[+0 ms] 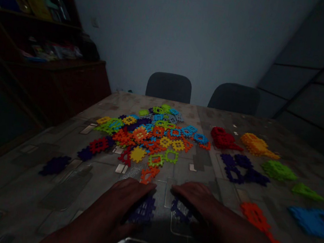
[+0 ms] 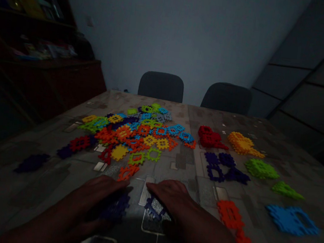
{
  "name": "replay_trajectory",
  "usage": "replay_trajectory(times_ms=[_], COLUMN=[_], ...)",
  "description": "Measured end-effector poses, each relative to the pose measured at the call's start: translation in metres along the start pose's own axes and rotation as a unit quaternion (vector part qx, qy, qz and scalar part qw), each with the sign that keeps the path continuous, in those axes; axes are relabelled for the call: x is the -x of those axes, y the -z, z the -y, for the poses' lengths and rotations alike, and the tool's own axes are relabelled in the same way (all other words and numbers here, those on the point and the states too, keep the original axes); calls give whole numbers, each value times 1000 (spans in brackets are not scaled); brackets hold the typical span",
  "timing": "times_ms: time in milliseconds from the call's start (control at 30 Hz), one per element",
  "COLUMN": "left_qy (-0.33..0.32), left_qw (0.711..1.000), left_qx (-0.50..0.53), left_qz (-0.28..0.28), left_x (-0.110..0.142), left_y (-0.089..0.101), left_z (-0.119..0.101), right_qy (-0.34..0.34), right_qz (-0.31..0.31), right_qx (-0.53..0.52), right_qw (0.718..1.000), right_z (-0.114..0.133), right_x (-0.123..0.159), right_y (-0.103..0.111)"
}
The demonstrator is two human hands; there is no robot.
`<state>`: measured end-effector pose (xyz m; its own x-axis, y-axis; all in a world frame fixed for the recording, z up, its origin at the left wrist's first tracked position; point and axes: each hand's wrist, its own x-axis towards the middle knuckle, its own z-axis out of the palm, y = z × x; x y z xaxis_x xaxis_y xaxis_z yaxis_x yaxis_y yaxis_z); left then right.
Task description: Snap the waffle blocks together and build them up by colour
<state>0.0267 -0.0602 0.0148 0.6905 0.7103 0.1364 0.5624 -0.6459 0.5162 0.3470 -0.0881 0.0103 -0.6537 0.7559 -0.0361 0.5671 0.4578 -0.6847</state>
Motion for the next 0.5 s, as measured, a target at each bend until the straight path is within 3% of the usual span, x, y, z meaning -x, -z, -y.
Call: replay_trajectory(times_ms=[200, 500], left_qy=[-3, -50], left_qw=[1000, 999], left_qx=[8, -12], left_qz=[28, -4], left_x=[1, 2], left_y=[-4, -8], left_z=[3, 8], right_qy=[16, 3], right_qz=[-30, -50], right_qx=[39, 67], right_qw=[999, 996], right_z=[-4, 1], right_x=[0, -1], right_y=[-7, -6])
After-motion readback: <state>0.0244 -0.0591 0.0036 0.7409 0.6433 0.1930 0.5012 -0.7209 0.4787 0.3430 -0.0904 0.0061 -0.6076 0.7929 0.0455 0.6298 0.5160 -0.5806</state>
